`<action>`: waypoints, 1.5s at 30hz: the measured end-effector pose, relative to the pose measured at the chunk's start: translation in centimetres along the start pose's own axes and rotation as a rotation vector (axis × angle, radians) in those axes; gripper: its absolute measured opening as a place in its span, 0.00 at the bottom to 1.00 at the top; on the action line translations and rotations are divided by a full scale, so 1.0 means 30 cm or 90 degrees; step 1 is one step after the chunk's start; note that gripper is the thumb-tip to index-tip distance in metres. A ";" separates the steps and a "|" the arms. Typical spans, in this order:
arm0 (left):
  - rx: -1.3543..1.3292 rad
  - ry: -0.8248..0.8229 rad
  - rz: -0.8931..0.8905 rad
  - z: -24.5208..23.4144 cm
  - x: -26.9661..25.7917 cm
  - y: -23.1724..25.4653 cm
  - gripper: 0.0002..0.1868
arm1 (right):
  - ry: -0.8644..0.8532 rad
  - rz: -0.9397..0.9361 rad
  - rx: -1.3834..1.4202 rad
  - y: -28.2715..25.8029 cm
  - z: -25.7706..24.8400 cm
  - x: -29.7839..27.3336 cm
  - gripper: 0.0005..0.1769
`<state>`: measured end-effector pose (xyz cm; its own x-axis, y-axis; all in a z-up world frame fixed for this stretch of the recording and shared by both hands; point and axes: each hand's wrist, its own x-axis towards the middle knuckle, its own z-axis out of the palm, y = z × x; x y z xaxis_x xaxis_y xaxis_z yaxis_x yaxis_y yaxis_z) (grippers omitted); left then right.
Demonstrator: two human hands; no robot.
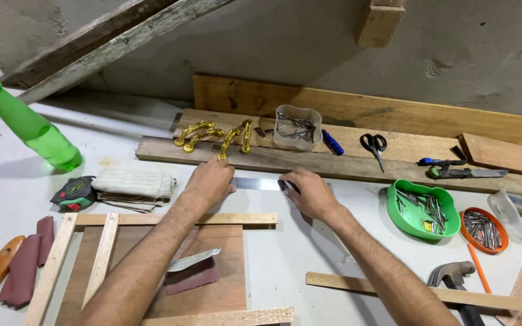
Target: The recorder is assembling and finishing a wooden frame using thin strips of wood, a hammer, nails, and sandpaper at a workshop table.
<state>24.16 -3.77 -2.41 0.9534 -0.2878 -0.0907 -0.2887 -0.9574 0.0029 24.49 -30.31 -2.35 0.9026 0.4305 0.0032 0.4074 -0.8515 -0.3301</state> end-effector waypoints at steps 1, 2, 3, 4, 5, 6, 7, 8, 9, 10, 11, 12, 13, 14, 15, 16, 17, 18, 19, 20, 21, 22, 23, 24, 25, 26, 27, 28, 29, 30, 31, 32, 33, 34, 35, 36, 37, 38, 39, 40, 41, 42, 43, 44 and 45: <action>-0.003 -0.008 0.001 -0.002 -0.001 -0.002 0.27 | -0.007 0.003 0.003 0.004 0.004 0.007 0.19; -0.011 -0.005 0.010 -0.007 -0.005 -0.003 0.26 | -0.023 0.015 0.016 0.008 0.007 0.010 0.20; -0.016 0.003 0.019 -0.020 -0.004 -0.005 0.25 | -0.033 0.024 0.027 0.011 0.001 0.019 0.21; -0.017 0.000 0.020 -0.019 -0.006 -0.005 0.25 | -0.036 0.025 0.028 0.016 0.009 0.020 0.21; -0.021 0.011 0.024 -0.021 -0.004 -0.004 0.25 | -0.027 0.000 0.052 0.023 0.012 0.021 0.21; -0.025 0.022 0.028 -0.026 -0.003 -0.001 0.26 | -0.018 -0.026 0.077 0.030 0.013 0.021 0.21; -0.023 0.024 0.028 -0.035 -0.003 0.000 0.26 | -0.016 -0.026 0.077 0.032 0.016 0.024 0.21; -0.037 0.034 0.028 -0.045 -0.005 0.002 0.25 | -0.027 -0.004 0.073 0.034 0.017 0.027 0.21; -0.049 0.045 0.027 -0.058 -0.006 0.001 0.23 | -0.037 0.016 0.069 0.034 0.017 0.032 0.21; -0.047 0.048 0.027 -0.063 -0.002 0.005 0.23 | -0.034 0.014 0.069 0.036 0.015 0.031 0.21; -0.063 0.007 0.016 -0.069 0.002 0.011 0.20 | -0.035 0.016 0.030 0.039 0.011 0.028 0.14; -0.079 -0.033 0.006 -0.076 0.003 0.019 0.17 | -0.036 0.018 -0.010 0.041 0.007 0.022 0.09; -0.076 -0.029 0.008 -0.087 -0.002 0.024 0.17 | -0.031 0.019 -0.011 0.029 -0.024 0.003 0.09; -0.072 -0.018 0.027 -0.098 -0.009 0.031 0.16 | -0.056 0.050 -0.019 0.016 -0.056 -0.020 0.08; -0.069 -0.006 0.047 -0.111 -0.016 0.038 0.15 | -0.081 0.081 -0.028 0.003 -0.090 -0.042 0.09; -0.067 -0.002 0.049 -0.135 -0.034 0.055 0.15 | -0.076 0.081 -0.029 0.014 -0.120 -0.063 0.09; -0.116 0.056 0.078 -0.158 -0.055 0.075 0.15 | -0.057 0.040 -0.052 0.024 -0.149 -0.090 0.09; -0.164 0.114 0.108 -0.180 -0.079 0.098 0.15 | -0.039 -0.001 -0.076 0.036 -0.177 -0.121 0.09; -0.162 0.116 0.114 -0.212 -0.103 0.134 0.15 | -0.034 0.003 -0.076 0.048 -0.200 -0.148 0.09; -0.207 0.117 0.097 -0.243 -0.128 0.172 0.16 | -0.012 -0.010 -0.051 0.061 -0.223 -0.178 0.10; -0.253 0.116 0.081 -0.271 -0.154 0.216 0.17 | 0.009 -0.023 -0.029 0.078 -0.248 -0.212 0.11; -0.253 0.118 0.088 -0.298 -0.172 0.260 0.17 | 0.013 -0.018 -0.031 0.054 -0.298 -0.267 0.11; -0.307 0.103 0.075 -0.323 -0.191 0.304 0.17 | 0.034 -0.027 0.055 0.029 -0.345 -0.325 0.12; -0.361 0.086 0.063 -0.345 -0.210 0.348 0.17 | 0.056 -0.036 0.141 0.004 -0.391 -0.382 0.13; -0.361 0.084 0.069 -0.358 -0.229 0.394 0.17 | 0.058 -0.031 0.141 -0.012 -0.414 -0.440 0.13; -0.368 0.072 0.068 -0.369 -0.247 0.439 0.16 | 0.099 -0.092 0.164 -0.026 -0.437 -0.496 0.16; -0.376 0.058 0.067 -0.377 -0.262 0.481 0.15 | 0.137 -0.153 0.188 -0.041 -0.456 -0.548 0.22; -0.378 0.054 0.070 -0.380 -0.281 0.517 0.15 | 0.137 -0.148 0.188 -0.023 -0.461 -0.592 0.22; -0.403 0.096 0.118 -0.380 -0.304 0.553 0.15 | 0.178 -0.190 0.154 -0.007 -0.462 -0.638 0.20; -0.428 0.138 0.165 -0.379 -0.324 0.588 0.14 | 0.219 -0.233 0.119 0.011 -0.462 -0.682 0.18; -0.431 0.132 0.165 -0.370 -0.347 0.628 0.14 | 0.215 -0.228 0.122 0.036 -0.464 -0.722 0.18; -0.383 0.171 0.180 -0.361 -0.366 0.666 0.13 | 0.226 -0.220 0.101 0.062 -0.466 -0.759 0.17; -0.334 0.210 0.194 -0.350 -0.386 0.700 0.12 | 0.235 -0.213 0.079 0.085 -0.465 -0.793 0.16; -0.337 0.203 0.191 -0.301 -0.410 0.748 0.12 | 0.230 -0.210 0.083 0.119 -0.454 -0.827 0.16; -0.315 0.260 0.193 -0.251 -0.433 0.794 0.11 | 0.221 -0.178 0.090 0.154 -0.441 -0.858 0.17; -0.293 0.317 0.194 -0.203 -0.455 0.839 0.11 | 0.212 -0.146 0.097 0.188 -0.430 -0.886 0.17; -0.294 0.314 0.191 -0.138 -0.468 0.880 0.11 | 0.208 -0.146 0.100 0.217 -0.414 -0.912 0.17; -0.277 0.389 0.214 -0.074 -0.479 0.920 0.13 | 0.196 -0.112 0.113 0.245 -0.399 -0.934 0.18; -0.258 0.461 0.237 -0.006 -0.494 0.959 0.14 | 0.183 -0.078 0.128 0.275 -0.376 -0.959 0.18; -0.258 0.454 0.234 0.031 -0.516 0.987 0.14 | 0.178 -0.076 0.133 0.301 -0.354 -0.980 0.18; -0.223 0.437 0.223 0.065 -0.537 1.011 0.20 | 0.154 -0.034 0.143 0.324 -0.335 -0.994 0.18; -0.188 0.419 0.213 0.098 -0.556 1.033 0.27 | 0.129 0.008 0.152 0.347 -0.316 -1.007 0.19; -0.188 0.415 0.211 0.107 -0.574 1.041 0.27 | 0.126 0.008 0.155 0.360 -0.300 -1.013 0.19; -0.198 0.367 0.208 0.116 -0.591 1.047 0.31 | 0.119 -0.001 0.138 0.373 -0.283 -1.018 0.20; -0.209 0.320 0.205 0.126 -0.607 1.057 0.35 | 0.113 -0.010 0.120 0.388 -0.269 -1.025 0.20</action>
<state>-2.69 -28.79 -4.42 0.7721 -0.4595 0.4389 -0.5992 -0.7565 0.2620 2.61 -55.86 1.32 0.9135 0.3697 0.1699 0.4033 -0.7676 -0.4981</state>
